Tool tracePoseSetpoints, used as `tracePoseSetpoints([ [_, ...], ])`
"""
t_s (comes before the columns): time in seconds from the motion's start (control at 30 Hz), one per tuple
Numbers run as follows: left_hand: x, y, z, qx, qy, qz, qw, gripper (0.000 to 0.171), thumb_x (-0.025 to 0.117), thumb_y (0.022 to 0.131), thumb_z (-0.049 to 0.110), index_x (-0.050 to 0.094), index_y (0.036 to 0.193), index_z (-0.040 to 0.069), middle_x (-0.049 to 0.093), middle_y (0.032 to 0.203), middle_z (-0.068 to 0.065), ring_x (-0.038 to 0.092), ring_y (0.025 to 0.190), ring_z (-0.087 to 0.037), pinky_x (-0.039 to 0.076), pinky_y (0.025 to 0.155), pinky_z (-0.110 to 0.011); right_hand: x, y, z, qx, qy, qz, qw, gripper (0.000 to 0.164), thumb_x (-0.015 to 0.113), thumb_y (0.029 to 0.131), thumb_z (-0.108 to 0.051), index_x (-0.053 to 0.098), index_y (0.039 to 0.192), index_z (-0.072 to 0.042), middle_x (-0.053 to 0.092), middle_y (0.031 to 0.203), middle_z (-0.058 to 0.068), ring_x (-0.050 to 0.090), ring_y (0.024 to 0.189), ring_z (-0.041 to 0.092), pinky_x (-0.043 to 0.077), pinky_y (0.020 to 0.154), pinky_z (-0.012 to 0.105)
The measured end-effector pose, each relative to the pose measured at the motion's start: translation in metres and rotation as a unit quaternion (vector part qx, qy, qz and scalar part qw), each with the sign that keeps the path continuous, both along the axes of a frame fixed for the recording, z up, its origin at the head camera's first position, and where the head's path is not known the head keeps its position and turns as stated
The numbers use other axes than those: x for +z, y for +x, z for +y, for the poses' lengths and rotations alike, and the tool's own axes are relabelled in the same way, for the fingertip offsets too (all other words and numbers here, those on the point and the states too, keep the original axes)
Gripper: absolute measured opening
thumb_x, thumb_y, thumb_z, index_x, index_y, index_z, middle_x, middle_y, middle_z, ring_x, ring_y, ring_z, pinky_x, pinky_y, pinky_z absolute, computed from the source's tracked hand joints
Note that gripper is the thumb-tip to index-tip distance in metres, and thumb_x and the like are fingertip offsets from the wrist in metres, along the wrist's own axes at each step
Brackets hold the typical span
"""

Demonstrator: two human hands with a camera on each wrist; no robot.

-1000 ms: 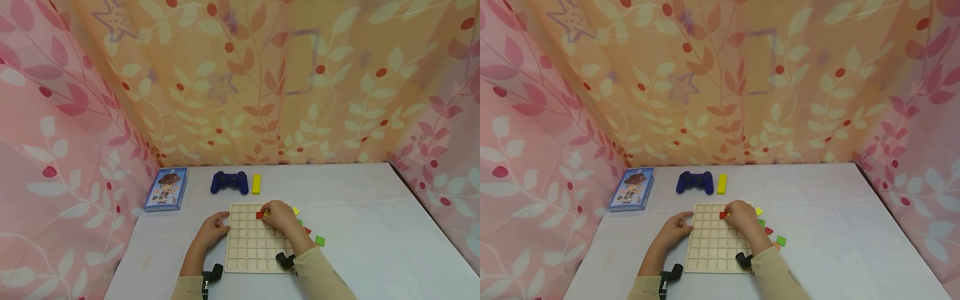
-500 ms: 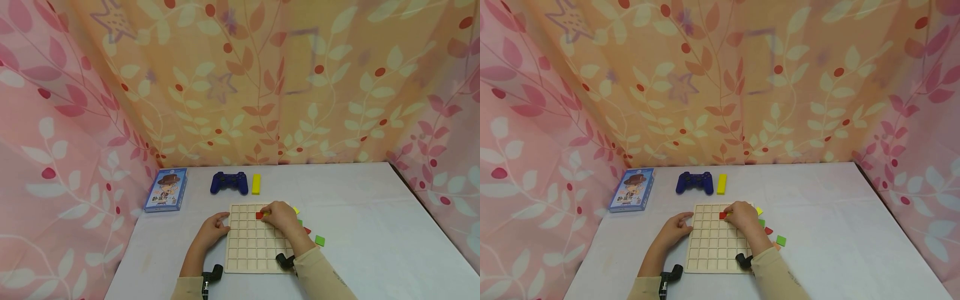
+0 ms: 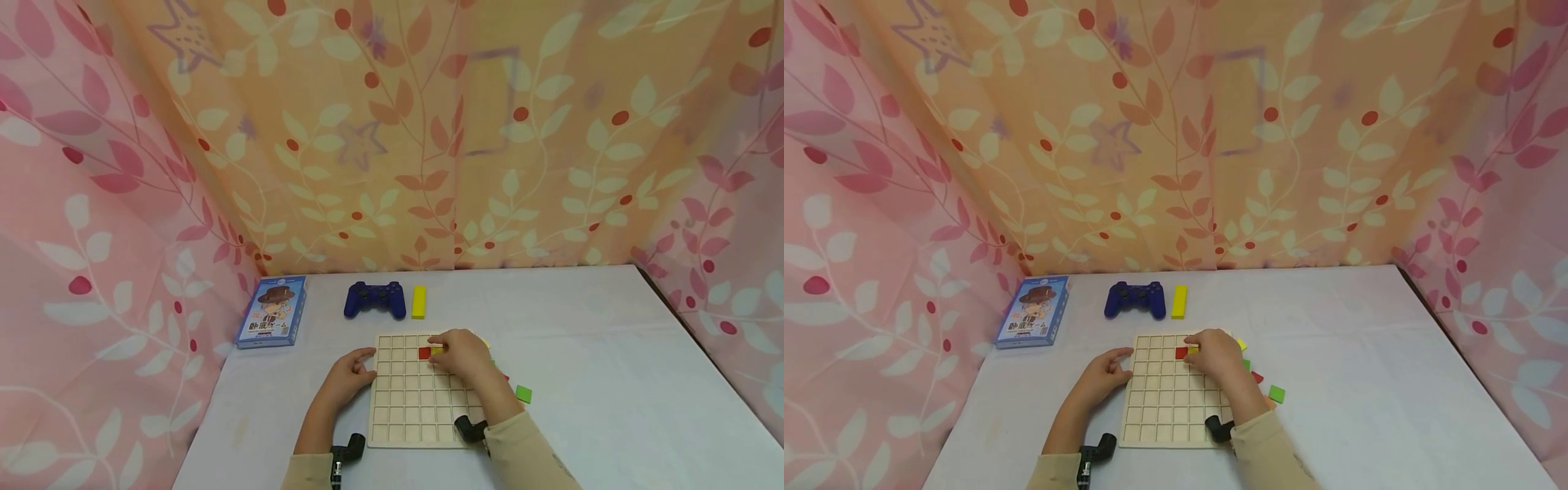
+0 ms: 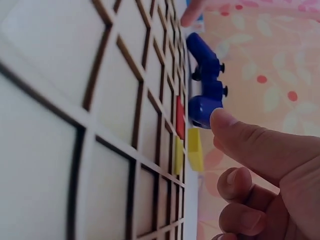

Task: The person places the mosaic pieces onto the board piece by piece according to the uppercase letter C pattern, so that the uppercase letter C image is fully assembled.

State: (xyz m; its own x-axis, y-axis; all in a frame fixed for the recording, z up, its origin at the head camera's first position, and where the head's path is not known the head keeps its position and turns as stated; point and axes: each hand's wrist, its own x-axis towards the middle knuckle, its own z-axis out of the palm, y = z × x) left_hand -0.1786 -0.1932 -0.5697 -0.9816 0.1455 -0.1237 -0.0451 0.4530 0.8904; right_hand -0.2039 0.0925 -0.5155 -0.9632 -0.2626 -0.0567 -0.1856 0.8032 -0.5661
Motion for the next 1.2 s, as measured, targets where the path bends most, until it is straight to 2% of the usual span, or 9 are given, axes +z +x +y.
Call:
tracePoseSetpoints([
  [0.27, 0.000, 0.001, 0.001, 0.003, -0.006, 0.010, 0.9999, 0.052, 0.077, 0.090, 0.011, 0.062, 0.139, 0.006, 0.055, 0.062, 0.003, 0.046, 0.054, -0.011, 0.038, 0.053, -0.027, 0.013, 0.003, 0.012, 0.002, -0.035, 0.016, 0.999, 0.036, 0.082, 0.086, -0.021, 0.077, 0.122, -0.014, 0.050, 0.065, -0.004, 0.044, 0.060, 0.014, 0.034, 0.059, 0.032],
  [0.5, 0.000, 0.001, 0.001, 0.004, -0.004, 0.008, 0.9999, 0.052, 0.077, 0.090, 0.011, 0.062, 0.139, 0.006, 0.054, 0.062, 0.003, 0.046, 0.054, -0.011, 0.038, 0.053, -0.027, 0.014, 0.003, 0.026, -0.002, -0.039, 0.024, 0.999, 0.039, 0.083, 0.087, -0.024, 0.076, 0.125, -0.015, 0.049, 0.069, -0.003, 0.044, 0.064, 0.015, 0.034, 0.060, 0.032],
  [0.7, 0.000, 0.001, 0.000, 0.003, -0.002, 0.009, 1.0000, 0.052, 0.077, 0.089, 0.011, 0.062, 0.139, 0.005, 0.055, 0.062, 0.003, 0.046, 0.055, -0.012, 0.038, 0.053, -0.028, 0.013, 0.002, 0.043, -0.005, -0.064, 0.031, 0.997, 0.042, 0.082, 0.088, -0.023, 0.074, 0.128, -0.012, 0.050, 0.074, -0.003, 0.044, 0.063, 0.015, 0.035, 0.059, 0.032],
  [0.9, -0.001, 0.000, 0.001, 0.005, -0.003, 0.007, 1.0000, 0.052, 0.077, 0.089, 0.010, 0.062, 0.139, 0.005, 0.054, 0.063, 0.003, 0.046, 0.054, -0.010, 0.037, 0.052, -0.026, 0.015, 0.000, 0.061, -0.032, -0.087, 0.009, 0.996, 0.043, 0.080, 0.091, -0.025, 0.071, 0.131, -0.012, 0.051, 0.077, 0.000, 0.042, 0.062, 0.018, 0.035, 0.056, 0.033],
  [1.2, -0.001, -0.001, 0.001, 0.005, 0.003, 0.006, 1.0000, 0.053, 0.077, 0.088, 0.008, 0.061, 0.139, 0.003, 0.054, 0.063, 0.003, 0.046, 0.054, -0.011, 0.037, 0.051, -0.026, 0.013, -0.004, 0.086, -0.079, -0.070, -0.032, 0.994, 0.044, 0.073, 0.097, -0.030, 0.066, 0.137, -0.013, 0.056, 0.092, 0.004, 0.051, 0.081, 0.023, 0.041, 0.066, 0.036],
])
